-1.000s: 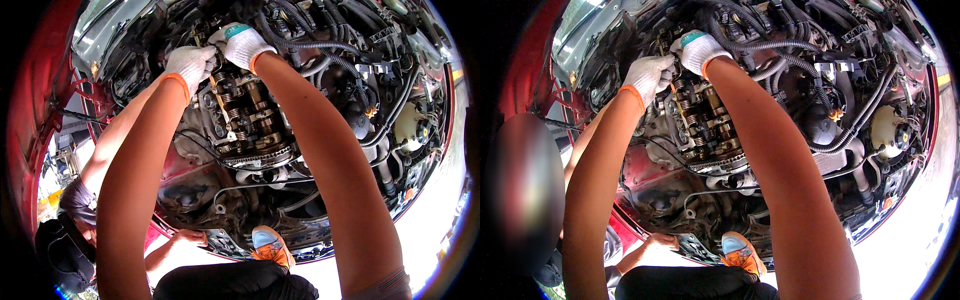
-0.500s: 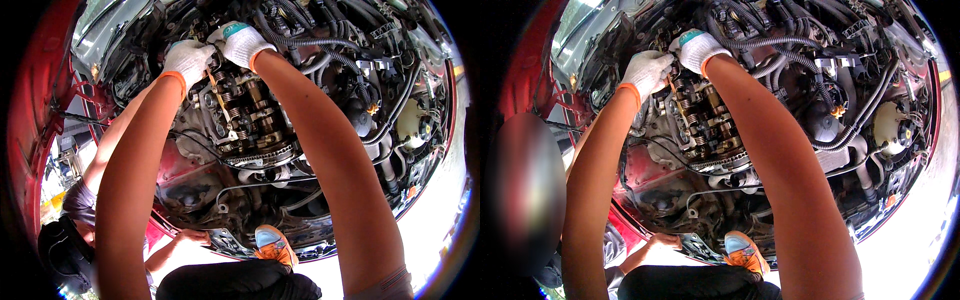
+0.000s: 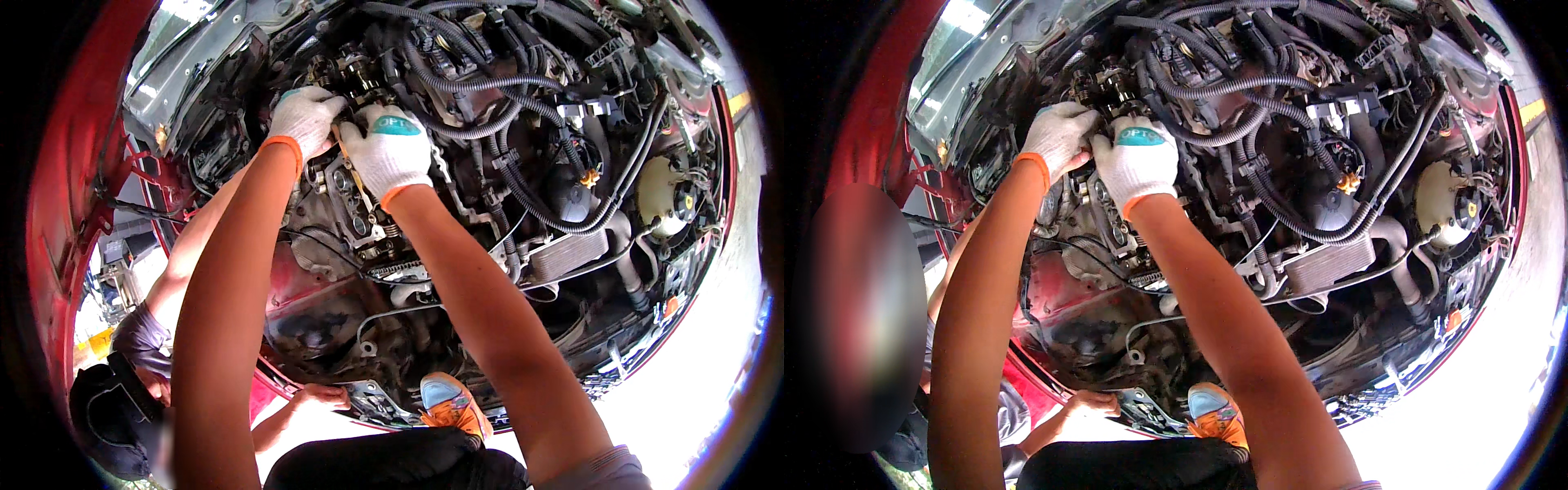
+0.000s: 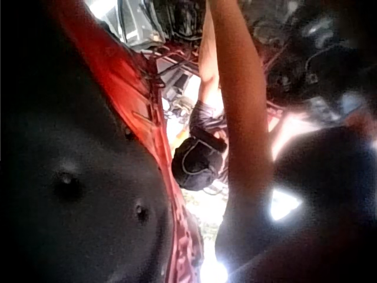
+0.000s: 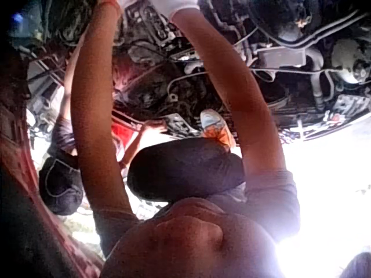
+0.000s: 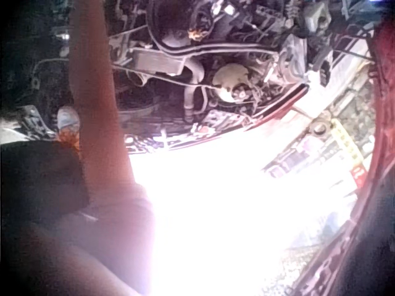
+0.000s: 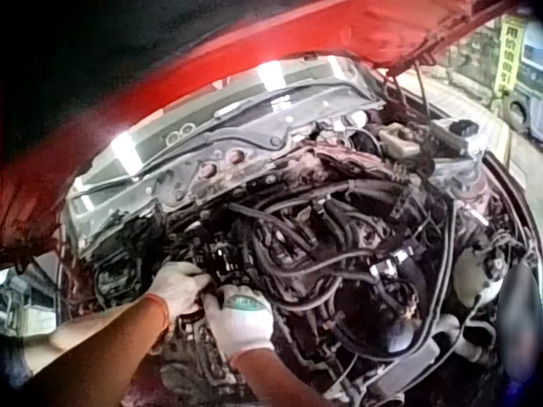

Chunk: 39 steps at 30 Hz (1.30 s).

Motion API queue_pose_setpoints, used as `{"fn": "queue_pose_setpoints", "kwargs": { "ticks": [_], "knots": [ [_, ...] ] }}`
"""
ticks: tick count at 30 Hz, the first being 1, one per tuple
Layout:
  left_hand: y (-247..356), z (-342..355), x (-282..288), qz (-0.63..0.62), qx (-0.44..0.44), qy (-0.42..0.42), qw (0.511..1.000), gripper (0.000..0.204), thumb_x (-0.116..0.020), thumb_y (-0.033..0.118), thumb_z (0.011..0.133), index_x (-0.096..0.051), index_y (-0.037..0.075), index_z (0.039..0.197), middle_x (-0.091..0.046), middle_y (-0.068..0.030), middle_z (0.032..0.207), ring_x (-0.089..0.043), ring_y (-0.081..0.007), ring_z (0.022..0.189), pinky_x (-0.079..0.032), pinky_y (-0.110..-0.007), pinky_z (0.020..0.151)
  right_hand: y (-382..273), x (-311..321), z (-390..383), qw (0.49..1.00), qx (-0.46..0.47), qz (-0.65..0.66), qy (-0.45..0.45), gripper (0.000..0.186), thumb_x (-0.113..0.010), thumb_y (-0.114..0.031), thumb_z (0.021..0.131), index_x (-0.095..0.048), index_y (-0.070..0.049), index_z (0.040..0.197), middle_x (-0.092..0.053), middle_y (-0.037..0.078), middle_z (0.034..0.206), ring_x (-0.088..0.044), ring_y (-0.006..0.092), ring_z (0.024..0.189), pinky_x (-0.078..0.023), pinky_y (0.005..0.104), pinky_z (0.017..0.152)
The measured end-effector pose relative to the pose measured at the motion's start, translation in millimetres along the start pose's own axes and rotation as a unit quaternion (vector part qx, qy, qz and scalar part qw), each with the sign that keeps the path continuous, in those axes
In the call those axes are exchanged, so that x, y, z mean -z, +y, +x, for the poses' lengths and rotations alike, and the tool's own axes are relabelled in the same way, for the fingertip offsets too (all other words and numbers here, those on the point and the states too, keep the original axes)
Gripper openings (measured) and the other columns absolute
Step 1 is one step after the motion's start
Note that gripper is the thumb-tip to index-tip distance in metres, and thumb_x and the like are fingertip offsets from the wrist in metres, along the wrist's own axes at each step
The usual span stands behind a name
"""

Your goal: The person retrieves a spray can and a metal tool from a workshop shelf and walks to a red car with its hood open. They spray the tool and then apply the lubricant to the engine's camshaft and valve train components. A second person assists by holding a part while the first person continues to work on the engine internals.

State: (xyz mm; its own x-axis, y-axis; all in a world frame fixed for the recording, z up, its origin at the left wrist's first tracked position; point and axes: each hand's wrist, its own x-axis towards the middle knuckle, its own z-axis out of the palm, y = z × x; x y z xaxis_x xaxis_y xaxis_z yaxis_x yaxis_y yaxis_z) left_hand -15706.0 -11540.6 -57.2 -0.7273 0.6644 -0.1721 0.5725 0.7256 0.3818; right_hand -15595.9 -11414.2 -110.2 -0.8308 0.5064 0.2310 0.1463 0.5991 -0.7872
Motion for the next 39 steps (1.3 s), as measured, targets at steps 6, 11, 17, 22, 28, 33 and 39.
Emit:
{"fn": "queue_pose_setpoints", "kwargs": {
  "ticks": [6,11,17,22,28,33,39],
  "knots": [
    [-30.1,-14.9,0.4,-0.052,0.013,-0.018,0.998,0.051,-0.082,0.002,0.069,-0.071,0.006,0.119,-0.067,-0.0086,0.11,-0.07,-0.0216,0.091,-0.06,-0.034,0.076,-16.6,-4.2,-11.0,0.998,-0.039,-0.01,-0.045,0.032,-0.069,-0.039,0.086,-0.074,-0.007,0.086,-0.07,0.015,0.101,-0.064,0.0356,0.1,-0.047,0.0498,0.088],
    [23.6,5.1,13.5,-0.402,0.363,-0.024,0.841,0.058,-0.085,0.003,0.06,-0.074,0.01,0.117,-0.071,-0.0127,0.114,-0.071,-0.0278,0.096,-0.06,-0.032,0.077,1.5,-11.1,-4.1,0.999,-0.047,0.001,-0.002,0.031,-0.07,-0.039,0.085,-0.074,-0.008,0.083,-0.069,0.013,0.103,-0.063,0.0355,0.1,-0.046,0.0501,0.087],
    [8.4,4.1,1.7,-0.209,0.214,-0.014,0.954,0.029,-0.072,0.013,0.084,-0.077,0.01,0.113,-0.072,-0.0124,0.108,-0.071,-0.029,0.097,-0.059,-0.034,0.079,6.1,-10.5,-4.0,0.998,-0.049,0.021,-0.04,0.029,-0.069,-0.038,0.086,-0.075,-0.009,0.085,-0.07,0.013,0.105,-0.063,0.0349,0.101,-0.046,0.0494,0.089],
    [6.7,4.7,-7.6,0.016,0.079,0.076,0.994,0.02,-0.069,0.02,0.094,-0.076,0.004,0.106,-0.072,-0.0113,0.09,-0.068,-0.0227,0.076,-0.055,-0.034,0.069,5.8,-14.9,-4.5,0.999,-0.03,0.027,-0.01,0.03,-0.067,-0.038,0.087,-0.074,-0.009,0.083,-0.069,0.013,0.103,-0.064,0.0351,0.1,-0.046,0.0492,0.089],
    [10.9,-1.1,-4.4,-0.146,0.204,0.062,0.966,0.024,-0.069,0.025,0.096,-0.073,0.004,0.108,-0.07,-0.0083,0.081,-0.065,-0.0159,0.065,-0.052,-0.03,0.06,0.3,-11.7,-7.6,0.999,-0.022,0.047,-0.015,0.026,-0.069,-0.031,0.088,-0.077,-0.007,0.083,-0.071,0.014,0.099,-0.066,0.036,0.097,-0.051,0.0497,0.084],
    [39.0,0.6,14.5,-0.328,0.305,0.062,0.892,0.034,-0.069,0.034,0.097,-0.073,0.001,0.103,-0.067,-0.0059,0.081,-0.061,-0.013,0.063,-0.05,-0.029,0.057,20.9,-25.1,-6.2,1.0,0.011,0.021,-0.003,0.03,-0.069,-0.037,0.087,-0.075,-0.008,0.083,-0.07,0.014,0.102,-0.065,0.0365,0.096,-0.049,0.0491,0.087],
    [48.2,-0.4,21.9,-0.202,0.295,0.004,0.934,0.028,-0.068,0.028,0.094,-0.077,0.002,0.1,-0.071,-0.0117,0.091,-0.068,-0.0207,0.073,-0.056,-0.033,0.069,7.9,-15.8,-5.2,0.996,-0.052,0.065,-0.01,0.029,-0.07,-0.036,0.086,-0.074,-0.007,0.084,-0.071,0.015,0.108,-0.066,0.0368,0.098,-0.049,0.0492,0.089]
  ]
}}
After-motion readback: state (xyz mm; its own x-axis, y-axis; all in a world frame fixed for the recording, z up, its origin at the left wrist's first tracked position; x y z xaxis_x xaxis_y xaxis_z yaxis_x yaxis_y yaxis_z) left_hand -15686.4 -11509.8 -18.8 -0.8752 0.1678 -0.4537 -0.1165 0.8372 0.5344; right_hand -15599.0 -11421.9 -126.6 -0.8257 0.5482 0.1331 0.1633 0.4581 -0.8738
